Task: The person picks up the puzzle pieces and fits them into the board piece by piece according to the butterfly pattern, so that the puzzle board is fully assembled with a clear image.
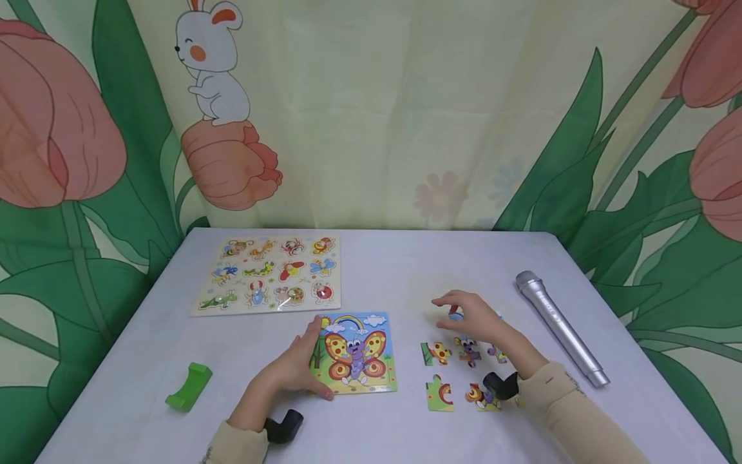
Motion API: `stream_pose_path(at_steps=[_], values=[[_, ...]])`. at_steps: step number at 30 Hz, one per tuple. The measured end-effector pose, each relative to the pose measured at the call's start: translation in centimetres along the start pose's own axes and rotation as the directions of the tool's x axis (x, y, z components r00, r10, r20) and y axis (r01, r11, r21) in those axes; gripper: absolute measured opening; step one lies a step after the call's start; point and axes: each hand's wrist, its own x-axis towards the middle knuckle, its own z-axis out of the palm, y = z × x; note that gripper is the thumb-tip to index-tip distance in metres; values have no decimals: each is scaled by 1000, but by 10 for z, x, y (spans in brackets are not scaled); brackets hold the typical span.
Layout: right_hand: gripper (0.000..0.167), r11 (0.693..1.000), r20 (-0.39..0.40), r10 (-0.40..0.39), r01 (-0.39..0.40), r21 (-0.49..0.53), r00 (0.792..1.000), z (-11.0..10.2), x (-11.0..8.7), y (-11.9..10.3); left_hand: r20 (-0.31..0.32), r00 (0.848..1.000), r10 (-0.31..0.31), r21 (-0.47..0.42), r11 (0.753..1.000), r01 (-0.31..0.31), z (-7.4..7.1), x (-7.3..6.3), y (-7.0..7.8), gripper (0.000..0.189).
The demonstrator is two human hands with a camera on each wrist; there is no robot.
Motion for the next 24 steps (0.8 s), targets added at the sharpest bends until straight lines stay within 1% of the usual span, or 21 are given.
stream_pose_path(at_steps=[2, 5, 9, 13, 17, 24], values=[[42, 1000, -7, -1, 1, 21, 1000, -2, -4, 6, -1, 1000, 2, -4, 1000, -2, 0, 0, 0, 136], [44, 999, -12, 25, -24, 31, 1000, -5, -10, 15, 2, 1000, 5, -12, 1000, -5, -1, 0, -1, 135], [44, 996, -13, 83, -83, 26, 996, -7, -16, 25, 0, 1000, 17, -16, 1000, -17, 0, 0, -1, 135], [44, 990, -1, 138, -138, 19, 990, -9, -19, 31, -3, 1000, 13, -13, 1000, -13, 0, -1, 0, 134], [43, 984, 15, 174, -175, 19, 985, -10, -21, 38, -2, 1000, 7, -10, 1000, -7, 0, -1, 0, 134], [39, 980, 22, 200, -199, -7, 980, -6, -22, 49, 0, 1000, 15, -8, 1000, -15, 0, -1, -1, 134]])
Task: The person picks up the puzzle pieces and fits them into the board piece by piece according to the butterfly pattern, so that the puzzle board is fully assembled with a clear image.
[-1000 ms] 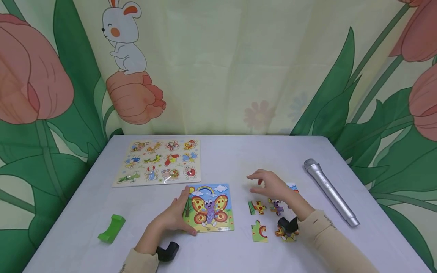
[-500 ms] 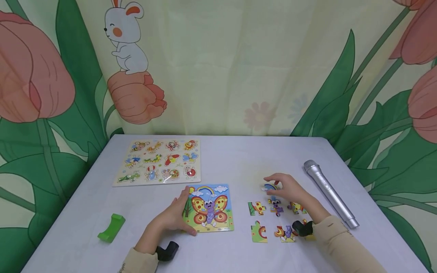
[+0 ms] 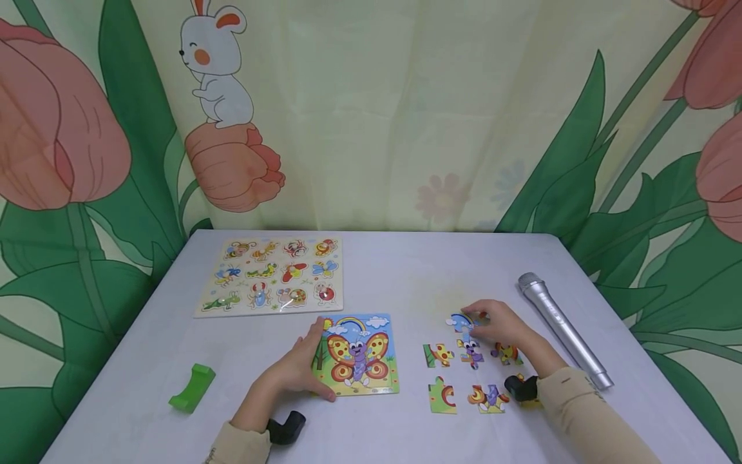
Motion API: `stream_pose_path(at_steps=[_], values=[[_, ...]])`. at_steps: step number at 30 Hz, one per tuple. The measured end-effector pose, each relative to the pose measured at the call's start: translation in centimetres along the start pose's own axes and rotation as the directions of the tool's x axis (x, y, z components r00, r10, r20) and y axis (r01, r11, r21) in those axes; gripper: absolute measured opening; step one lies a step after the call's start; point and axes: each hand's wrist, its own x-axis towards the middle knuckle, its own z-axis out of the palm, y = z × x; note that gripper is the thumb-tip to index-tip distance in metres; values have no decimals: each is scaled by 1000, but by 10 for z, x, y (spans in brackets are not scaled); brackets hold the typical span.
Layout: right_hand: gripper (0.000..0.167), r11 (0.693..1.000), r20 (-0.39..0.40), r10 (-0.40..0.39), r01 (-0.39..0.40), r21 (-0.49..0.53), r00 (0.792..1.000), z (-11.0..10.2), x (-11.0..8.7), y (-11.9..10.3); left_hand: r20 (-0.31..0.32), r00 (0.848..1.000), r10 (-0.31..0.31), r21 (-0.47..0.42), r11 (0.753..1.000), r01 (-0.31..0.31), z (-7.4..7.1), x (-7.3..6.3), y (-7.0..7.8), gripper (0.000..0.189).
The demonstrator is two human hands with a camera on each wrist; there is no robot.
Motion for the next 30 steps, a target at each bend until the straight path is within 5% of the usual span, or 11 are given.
stream_pose_path(at_steps=[30], values=[[34, 998, -7, -21, 20, -54, 1000, 2, 9, -6, -3, 1000, 4, -6, 1000, -4, 0, 1, -2, 133]])
